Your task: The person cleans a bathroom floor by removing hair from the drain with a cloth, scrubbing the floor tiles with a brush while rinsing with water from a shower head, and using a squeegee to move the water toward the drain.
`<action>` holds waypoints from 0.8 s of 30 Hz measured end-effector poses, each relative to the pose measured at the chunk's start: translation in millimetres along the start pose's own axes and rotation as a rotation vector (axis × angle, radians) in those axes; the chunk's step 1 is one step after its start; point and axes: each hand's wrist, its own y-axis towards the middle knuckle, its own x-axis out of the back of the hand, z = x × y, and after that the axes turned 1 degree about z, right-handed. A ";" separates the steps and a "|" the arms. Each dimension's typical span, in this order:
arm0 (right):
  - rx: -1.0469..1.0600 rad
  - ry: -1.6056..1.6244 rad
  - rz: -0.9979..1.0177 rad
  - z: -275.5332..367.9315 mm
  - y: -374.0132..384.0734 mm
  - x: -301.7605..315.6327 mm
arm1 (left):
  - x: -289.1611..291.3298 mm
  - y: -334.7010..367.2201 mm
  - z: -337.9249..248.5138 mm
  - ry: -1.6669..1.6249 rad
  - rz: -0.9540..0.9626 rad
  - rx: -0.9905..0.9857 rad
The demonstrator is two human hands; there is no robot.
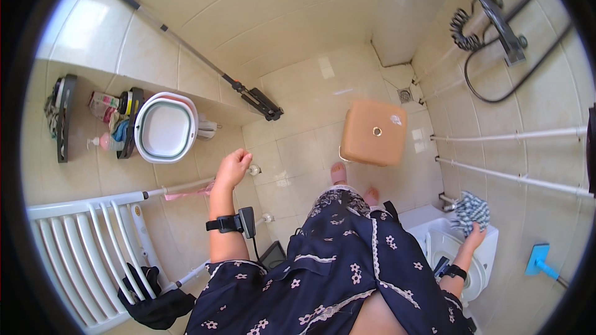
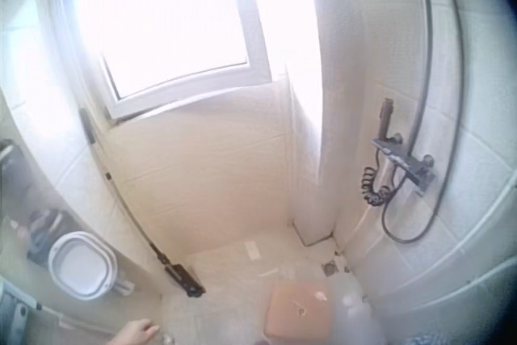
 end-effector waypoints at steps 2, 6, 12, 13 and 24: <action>-0.062 0.051 0.073 23.3 -29.7 -45.4 | 4.1 2.7 35.6 -0.021 0.031 0.002; -0.065 -0.006 0.284 30.0 -40.7 -118.3 | 7.8 10.5 77.1 -0.104 0.135 0.125; 0.072 -0.185 0.521 79.5 -87.6 -206.9 | 27.8 19.4 121.0 -0.282 0.096 0.264; 0.133 -0.272 0.539 85.2 -87.0 -216.5 | 28.7 24.7 125.3 -0.289 0.096 0.262; 0.302 -0.383 0.565 146.0 -35.7 -268.3 | 18.8 59.3 74.6 -0.162 0.010 0.200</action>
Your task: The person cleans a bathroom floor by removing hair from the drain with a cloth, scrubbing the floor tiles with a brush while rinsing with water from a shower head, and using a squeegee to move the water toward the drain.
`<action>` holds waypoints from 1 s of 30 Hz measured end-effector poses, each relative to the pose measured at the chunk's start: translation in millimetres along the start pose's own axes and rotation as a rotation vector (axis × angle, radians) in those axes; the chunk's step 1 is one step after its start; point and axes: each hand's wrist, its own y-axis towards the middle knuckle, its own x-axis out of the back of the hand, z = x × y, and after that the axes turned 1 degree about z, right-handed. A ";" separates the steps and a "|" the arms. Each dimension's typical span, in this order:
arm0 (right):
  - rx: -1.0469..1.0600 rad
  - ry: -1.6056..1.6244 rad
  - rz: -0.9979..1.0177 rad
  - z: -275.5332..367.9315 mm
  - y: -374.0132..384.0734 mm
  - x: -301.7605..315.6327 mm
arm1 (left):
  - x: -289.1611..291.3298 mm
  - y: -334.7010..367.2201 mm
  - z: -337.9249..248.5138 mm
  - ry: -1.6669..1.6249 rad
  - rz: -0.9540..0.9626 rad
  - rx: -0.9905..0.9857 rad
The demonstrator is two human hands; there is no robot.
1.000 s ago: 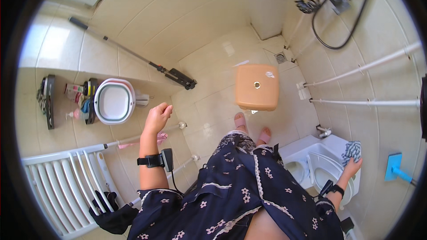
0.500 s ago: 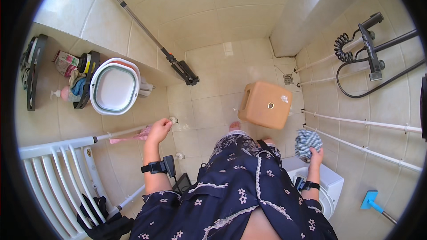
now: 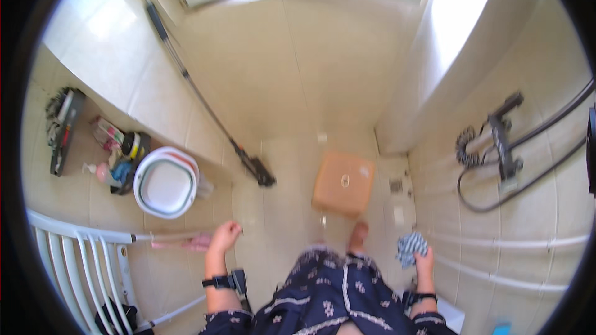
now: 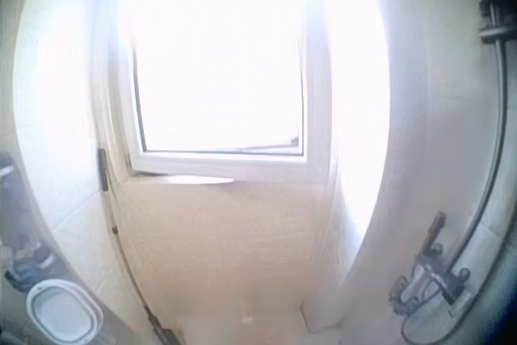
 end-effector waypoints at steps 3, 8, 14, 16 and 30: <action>-0.026 -0.077 0.034 13.1 51.8 6.5 | -19.9 4.1 -19.6 -0.001 0.002 0.024; 0.369 0.123 0.180 111.7 167.0 28.5 | -10.6 2.7 -129.8 -0.106 -0.060 0.079; 1.009 0.426 0.230 390.3 283.9 62.8 | -34.8 -5.7 -181.7 -0.107 -0.165 0.002; 1.043 0.528 0.289 463.2 310.8 68.2 | -47.4 -17.4 -182.1 -0.150 -0.165 0.030; 1.140 0.296 -0.286 703.8 378.7 18.4 | -114.2 -177.5 -118.1 -0.453 -0.448 0.377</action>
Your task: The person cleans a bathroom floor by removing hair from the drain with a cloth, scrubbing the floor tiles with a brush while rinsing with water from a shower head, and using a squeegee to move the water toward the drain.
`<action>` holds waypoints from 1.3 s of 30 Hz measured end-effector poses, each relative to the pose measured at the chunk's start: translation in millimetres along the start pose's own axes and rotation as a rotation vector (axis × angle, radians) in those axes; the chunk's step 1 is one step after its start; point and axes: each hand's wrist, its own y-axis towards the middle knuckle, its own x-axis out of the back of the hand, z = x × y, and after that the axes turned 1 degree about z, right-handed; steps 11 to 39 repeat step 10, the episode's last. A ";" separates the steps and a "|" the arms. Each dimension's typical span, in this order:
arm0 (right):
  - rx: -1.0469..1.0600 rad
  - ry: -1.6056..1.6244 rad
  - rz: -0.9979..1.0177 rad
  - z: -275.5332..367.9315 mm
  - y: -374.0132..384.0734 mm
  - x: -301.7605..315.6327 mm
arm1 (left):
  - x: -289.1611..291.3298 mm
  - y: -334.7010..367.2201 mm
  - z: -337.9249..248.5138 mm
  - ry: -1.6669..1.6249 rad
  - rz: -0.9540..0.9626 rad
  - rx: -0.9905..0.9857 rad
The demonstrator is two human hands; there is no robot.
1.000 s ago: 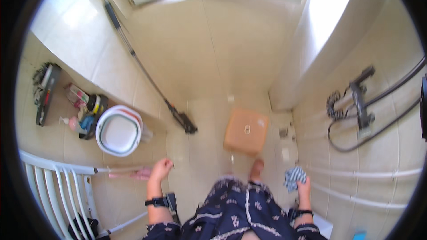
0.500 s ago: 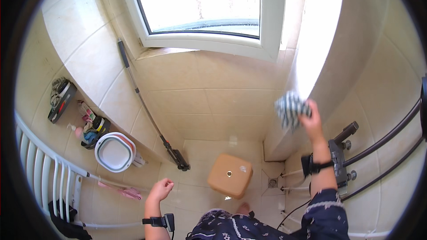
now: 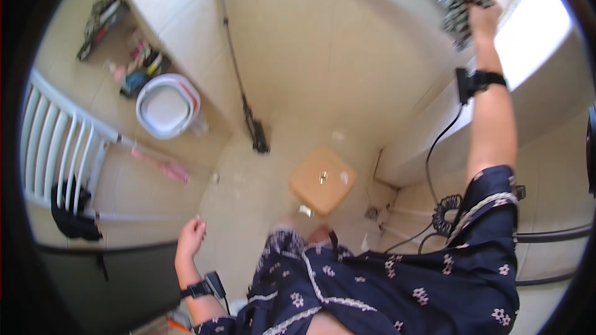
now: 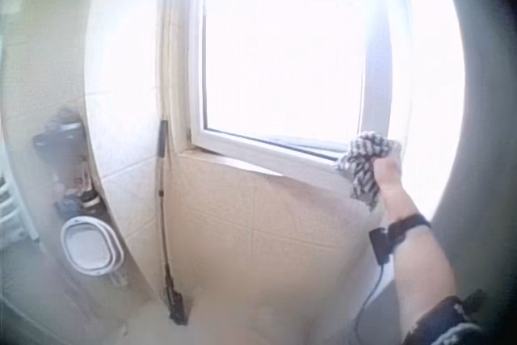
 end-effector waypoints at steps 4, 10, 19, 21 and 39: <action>0.144 -0.064 0.137 5.1 12.3 4.4 | -9.2 -26.6 2.9 -0.032 -0.023 0.095; 0.204 -0.284 0.183 -53.9 35.4 -12.0 | -14.8 -15.5 -9.0 -0.077 -0.016 0.091; 0.204 -0.284 0.183 -53.9 35.4 -12.0 | -14.8 -15.5 -9.0 -0.077 -0.016 0.091; 0.204 -0.284 0.183 -53.9 35.4 -12.0 | -14.8 -15.5 -9.0 -0.077 -0.016 0.091; 0.204 -0.284 0.183 -53.9 35.4 -12.0 | -14.8 -15.5 -9.0 -0.077 -0.016 0.091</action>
